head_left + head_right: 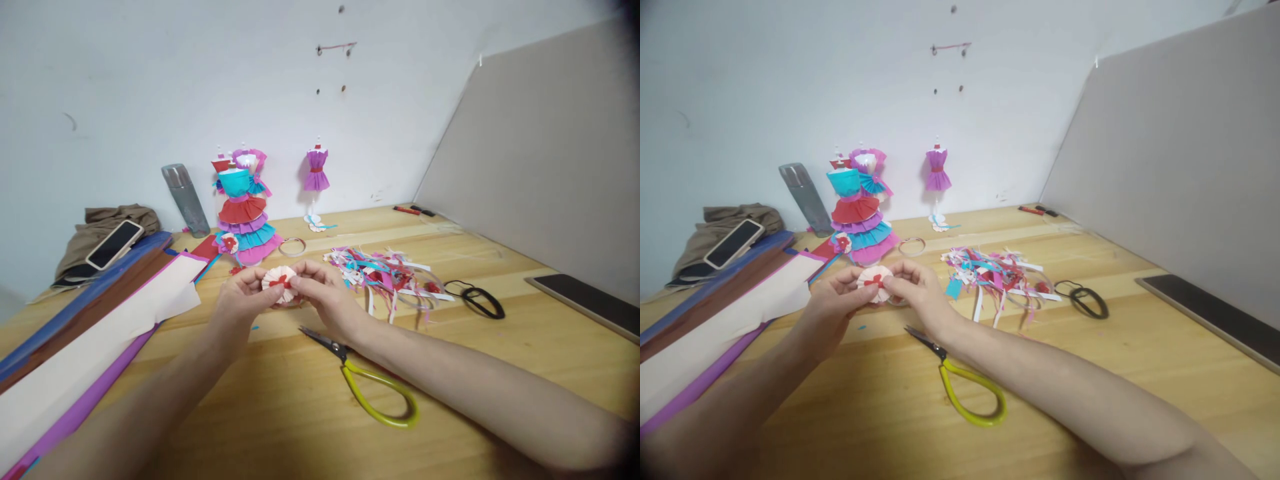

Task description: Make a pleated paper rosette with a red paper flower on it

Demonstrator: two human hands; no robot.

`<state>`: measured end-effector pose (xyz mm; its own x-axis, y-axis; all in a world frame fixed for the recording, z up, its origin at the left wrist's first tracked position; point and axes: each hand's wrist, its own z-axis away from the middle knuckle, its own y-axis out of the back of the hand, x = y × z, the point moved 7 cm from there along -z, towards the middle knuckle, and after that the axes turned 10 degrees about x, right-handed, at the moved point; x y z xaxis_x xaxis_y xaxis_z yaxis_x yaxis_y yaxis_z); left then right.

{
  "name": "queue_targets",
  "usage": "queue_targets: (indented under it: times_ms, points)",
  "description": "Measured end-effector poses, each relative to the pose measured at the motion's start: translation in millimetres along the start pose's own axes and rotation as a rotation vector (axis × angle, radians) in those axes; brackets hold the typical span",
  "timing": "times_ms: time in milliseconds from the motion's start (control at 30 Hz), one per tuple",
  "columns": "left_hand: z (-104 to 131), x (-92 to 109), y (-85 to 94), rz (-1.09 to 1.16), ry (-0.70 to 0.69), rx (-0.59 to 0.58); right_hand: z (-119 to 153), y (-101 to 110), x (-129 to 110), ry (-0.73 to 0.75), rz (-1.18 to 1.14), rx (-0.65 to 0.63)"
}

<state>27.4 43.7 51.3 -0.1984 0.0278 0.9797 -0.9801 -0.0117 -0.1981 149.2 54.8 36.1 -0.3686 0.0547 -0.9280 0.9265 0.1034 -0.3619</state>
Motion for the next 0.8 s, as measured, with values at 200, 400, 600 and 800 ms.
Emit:
queue_targets:
  times_ms: [200,400,600,800]
  points:
    - [-2.8,-1.0,1.1,-0.068,-0.039,-0.007,-1.7,-0.9,-9.3,0.057,0.062,-0.019]
    - [-9.3,-5.1,3.4,-0.154,-0.127,-0.01,-6.6,0.4,-9.8,0.082,0.165,0.006]
    - [-12.4,-3.1,2.7,-0.122,-0.092,-0.062,-7.1,4.9,-1.9,0.003,0.081,0.052]
    - [-9.1,-5.6,-1.9,-0.097,-0.035,-0.166,-5.3,5.4,0.0,-0.006,0.053,0.056]
